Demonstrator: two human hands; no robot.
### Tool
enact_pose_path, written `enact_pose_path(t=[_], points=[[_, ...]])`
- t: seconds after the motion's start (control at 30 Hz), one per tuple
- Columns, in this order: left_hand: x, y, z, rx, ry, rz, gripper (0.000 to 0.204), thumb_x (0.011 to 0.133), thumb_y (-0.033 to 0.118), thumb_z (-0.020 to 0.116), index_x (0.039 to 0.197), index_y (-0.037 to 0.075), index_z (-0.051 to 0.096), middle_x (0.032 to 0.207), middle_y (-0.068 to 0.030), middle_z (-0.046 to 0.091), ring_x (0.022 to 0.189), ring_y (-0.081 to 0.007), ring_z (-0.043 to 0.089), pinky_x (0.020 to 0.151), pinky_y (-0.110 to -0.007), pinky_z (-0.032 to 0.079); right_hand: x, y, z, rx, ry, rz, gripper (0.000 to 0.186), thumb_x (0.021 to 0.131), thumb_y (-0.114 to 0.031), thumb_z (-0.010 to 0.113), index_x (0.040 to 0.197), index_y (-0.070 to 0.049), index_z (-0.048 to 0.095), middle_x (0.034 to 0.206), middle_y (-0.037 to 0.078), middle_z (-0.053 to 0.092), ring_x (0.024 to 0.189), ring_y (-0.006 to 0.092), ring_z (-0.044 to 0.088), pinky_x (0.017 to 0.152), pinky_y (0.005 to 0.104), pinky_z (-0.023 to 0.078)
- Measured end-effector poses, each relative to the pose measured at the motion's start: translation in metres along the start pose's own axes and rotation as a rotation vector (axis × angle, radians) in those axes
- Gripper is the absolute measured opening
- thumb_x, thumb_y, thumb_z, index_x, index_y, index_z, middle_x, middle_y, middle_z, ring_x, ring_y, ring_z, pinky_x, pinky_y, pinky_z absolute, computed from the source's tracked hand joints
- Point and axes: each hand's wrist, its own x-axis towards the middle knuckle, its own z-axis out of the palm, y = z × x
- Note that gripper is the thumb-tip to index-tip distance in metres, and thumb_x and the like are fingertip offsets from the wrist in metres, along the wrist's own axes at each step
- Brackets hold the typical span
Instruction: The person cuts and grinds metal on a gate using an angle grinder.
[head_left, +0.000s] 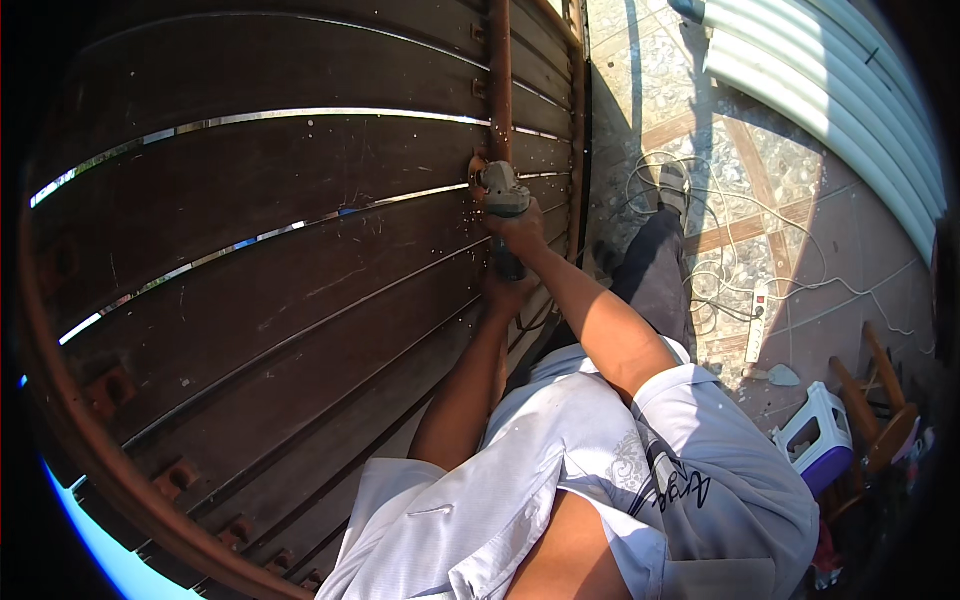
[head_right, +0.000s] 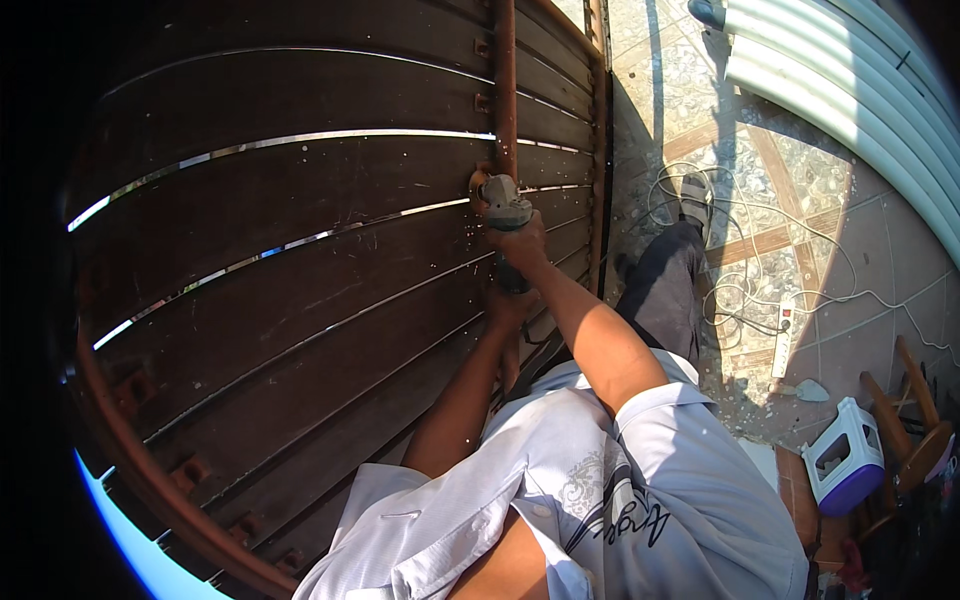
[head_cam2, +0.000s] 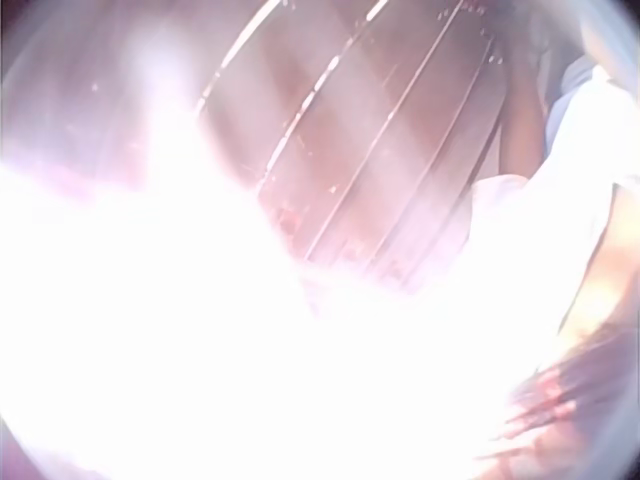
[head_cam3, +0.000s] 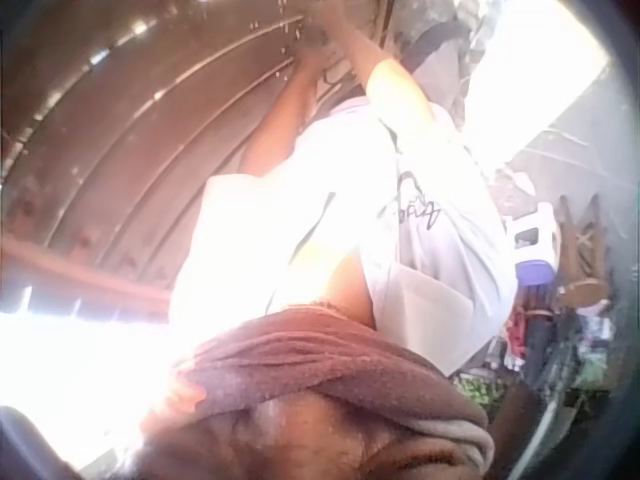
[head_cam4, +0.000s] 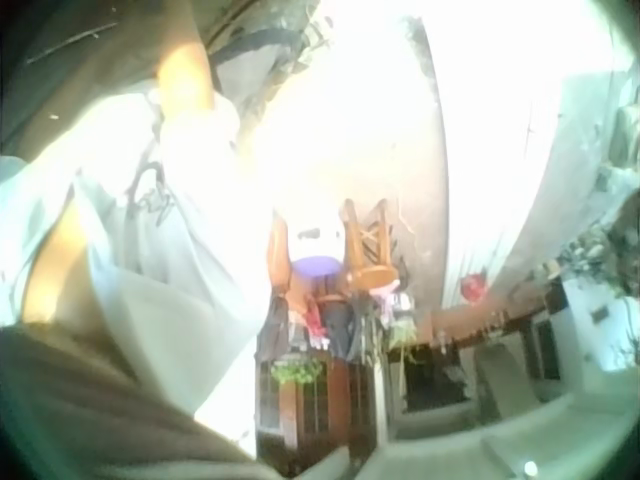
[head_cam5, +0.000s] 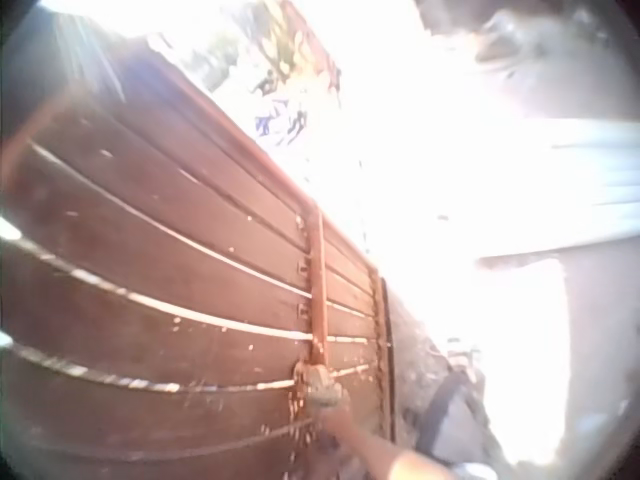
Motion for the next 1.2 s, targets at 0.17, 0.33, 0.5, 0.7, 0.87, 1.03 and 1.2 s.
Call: enact_pose_path(t=[0.17,0.33,0.5,0.7,0.87,1.03,1.2], points=[[-0.001,0.004,-0.001,0.067,-0.061,-0.149,0.063,0.065,0.022,0.079,0.120,0.001,0.056,0.111,-0.0169,0.068,0.104,-0.0327,0.067,0.090,-0.041,0.052,-0.003,0.000,0.000,0.018,0.040,-0.021,0.072,0.061,-0.019,0.088,0.119,0.000,0.050,0.108,0.011,0.064,0.098,0.0204,0.064,0.085,0.0340,0.051],[0.000,0.007,-0.007,0.031,-0.084,-0.164,0.064,0.065,0.024,0.081,0.119,0.001,0.056,0.110,-0.0162,0.068,0.103,-0.0310,0.068,0.089,-0.041,0.053,-0.002,-0.004,0.000,0.052,-0.033,-0.018,0.084,0.058,-0.029,0.089,0.123,0.002,0.045,0.116,0.017,0.060,0.106,0.0283,0.062,0.092,0.0388,0.050],[0.002,0.002,-0.008,0.028,-0.040,-0.124,0.068,0.063,0.023,0.082,0.121,-0.001,0.056,0.109,-0.0149,0.069,0.102,-0.0293,0.068,0.089,-0.040,0.053,-0.009,-0.014,0.001,-0.009,-0.005,-0.002,0.083,0.058,-0.030,0.089,0.121,0.002,0.045,0.115,0.017,0.060,0.106,0.0287,0.062,0.092,0.0391,0.050],[0.002,0.018,-0.010,0.090,-0.157,-0.319,0.072,0.063,0.021,0.082,0.126,0.001,0.054,0.113,-0.0148,0.067,0.104,-0.0283,0.067,0.090,-0.040,0.052,0.000,0.000,0.003,0.002,0.018,-0.028,0.083,0.057,-0.032,0.089,0.119,0.002,0.046,0.113,0.018,0.061,0.106,0.0305,0.062,0.092,0.0399,0.050],[-0.001,0.018,-0.010,0.092,-0.068,-0.207,0.068,0.064,0.020,0.080,0.124,0.003,0.055,0.111,-0.0138,0.068,0.101,-0.0292,0.068,0.088,-0.040,0.053,-0.002,-0.003,0.002,-0.034,0.014,-0.035,0.084,0.057,-0.033,0.089,0.119,0.003,0.046,0.113,0.018,0.061,0.106,0.0313,0.062,0.092,0.0401,0.050],[-0.001,0.023,-0.010,0.054,-0.046,-0.190,0.064,0.063,0.020,0.081,0.120,0.004,0.057,0.110,-0.0137,0.068,0.102,-0.0291,0.068,0.088,-0.040,0.053,-0.003,-0.008,-0.001,-0.068,0.028,0.019,0.085,0.056,-0.033,0.089,0.120,0.002,0.046,0.116,0.018,0.060,0.109,0.0318,0.061,0.093,0.0407,0.050],[-0.001,0.014,-0.010,-0.016,-0.035,-0.119,0.063,0.063,0.022,0.082,0.118,0.003,0.058,0.110,-0.0141,0.068,0.102,-0.0290,0.068,0.088,-0.041,0.053,-0.006,-0.012,0.002,-0.037,-0.004,0.032,0.085,0.058,-0.031,0.089,0.123,0.002,0.045,0.120,0.020,0.058,0.114,0.0335,0.059,0.096,0.0419,0.048]])
